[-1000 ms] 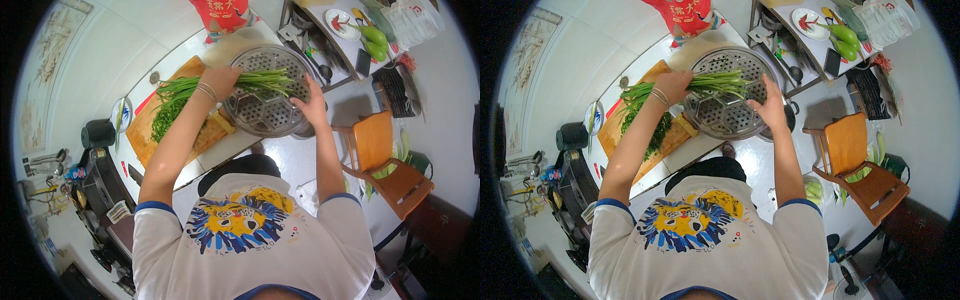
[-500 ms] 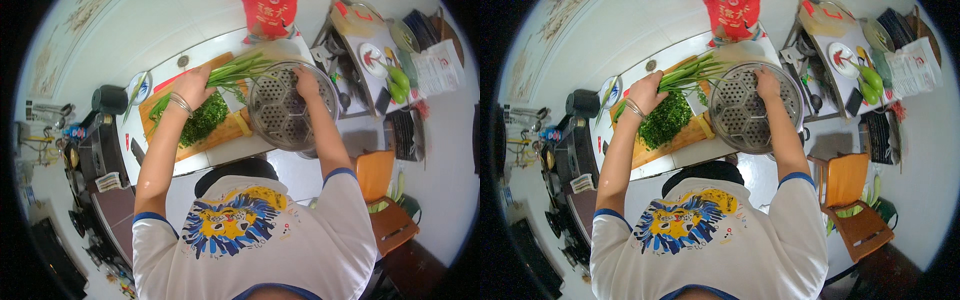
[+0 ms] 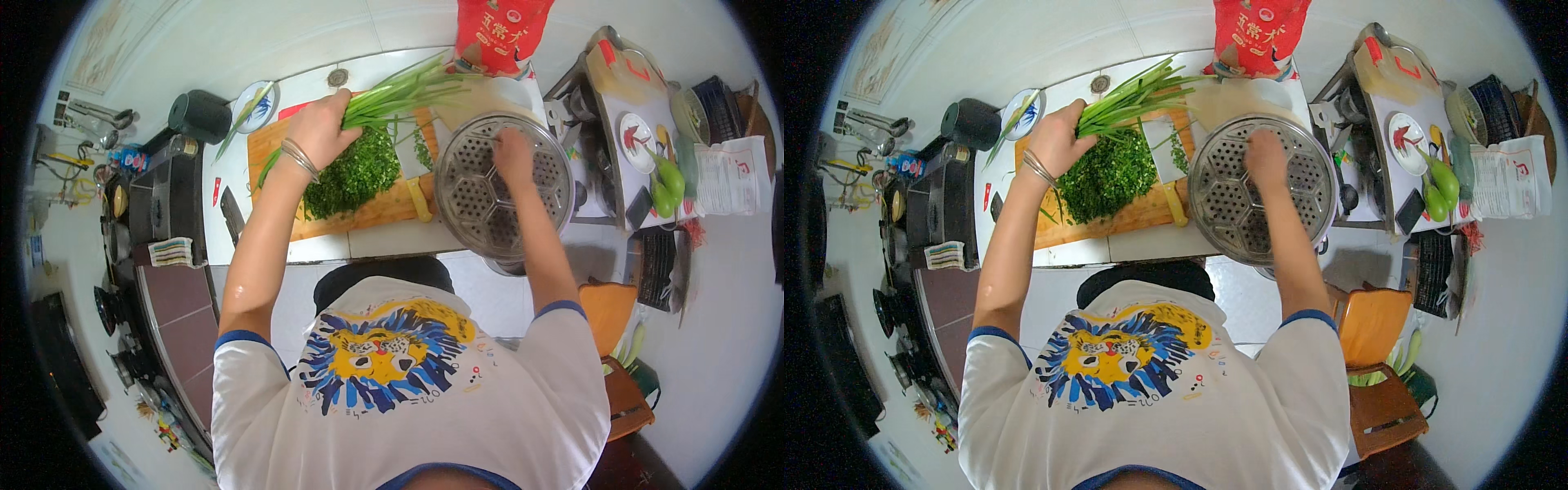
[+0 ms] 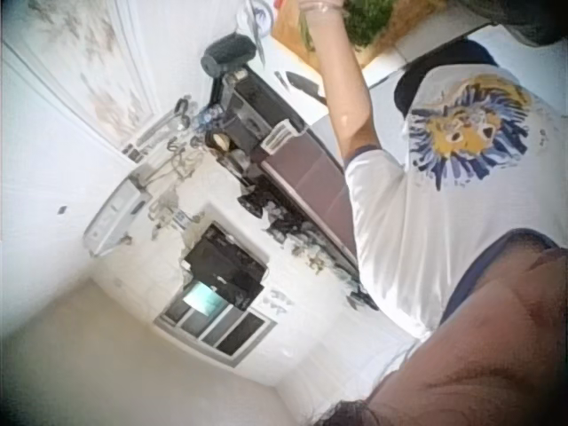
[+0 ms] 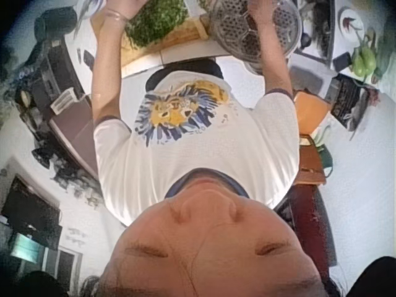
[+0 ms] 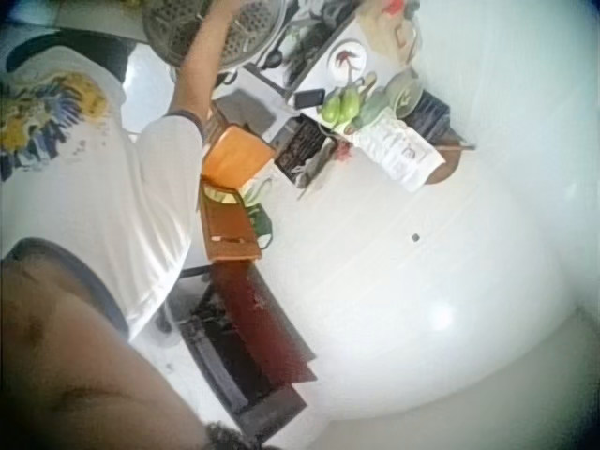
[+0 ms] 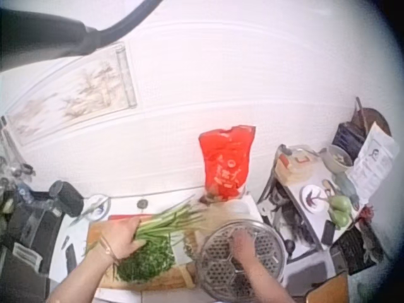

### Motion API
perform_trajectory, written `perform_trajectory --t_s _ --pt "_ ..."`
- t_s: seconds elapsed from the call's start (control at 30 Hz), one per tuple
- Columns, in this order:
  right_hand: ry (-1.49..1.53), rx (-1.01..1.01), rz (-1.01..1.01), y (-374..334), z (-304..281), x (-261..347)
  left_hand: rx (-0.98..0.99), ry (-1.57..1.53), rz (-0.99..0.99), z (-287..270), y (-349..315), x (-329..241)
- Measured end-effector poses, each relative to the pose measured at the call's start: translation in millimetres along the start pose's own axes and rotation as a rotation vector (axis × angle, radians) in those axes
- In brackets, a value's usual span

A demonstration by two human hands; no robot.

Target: The person chops green onions on a wooden cutting board using a cleaver. They repeatedly gather the chopped pieces into a pile and continue chopping more green onions from a bundle held in the left hand.

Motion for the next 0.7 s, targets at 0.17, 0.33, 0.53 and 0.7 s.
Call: perform_trajectory --t_s 0.17,0.33,0.53,0.7 --pt "0.25 0.007 -0.305 -0.1 37.0 100.6 -0.014 -0.039 -0.063 -10.2 -7.9 10.9" --pt "0.152 0.097 -0.481 19.3 87.3 147.7 -0.024 0.006 -0.136 -21.7 -25.5 22.1" --pt "-0.049 0.357 -0.553 36.5 128.4 160.2 -0.035 0.022 -0.28 -25.7 -54.5 46.0" --pt "-0.11 0.404 -0.566 43.7 139.0 150.6 -0.059 0.045 -0.3 -27.7 -65.5 60.3"
Point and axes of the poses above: each hand's wrist, its own y-axis towards the middle knuckle, its own z-axis out of the palm, x = y × z, the point moved 2 cm from there along y, towards the middle knuckle, and after that the axes turned 11 degrees about -y, right-handed, at the moved point
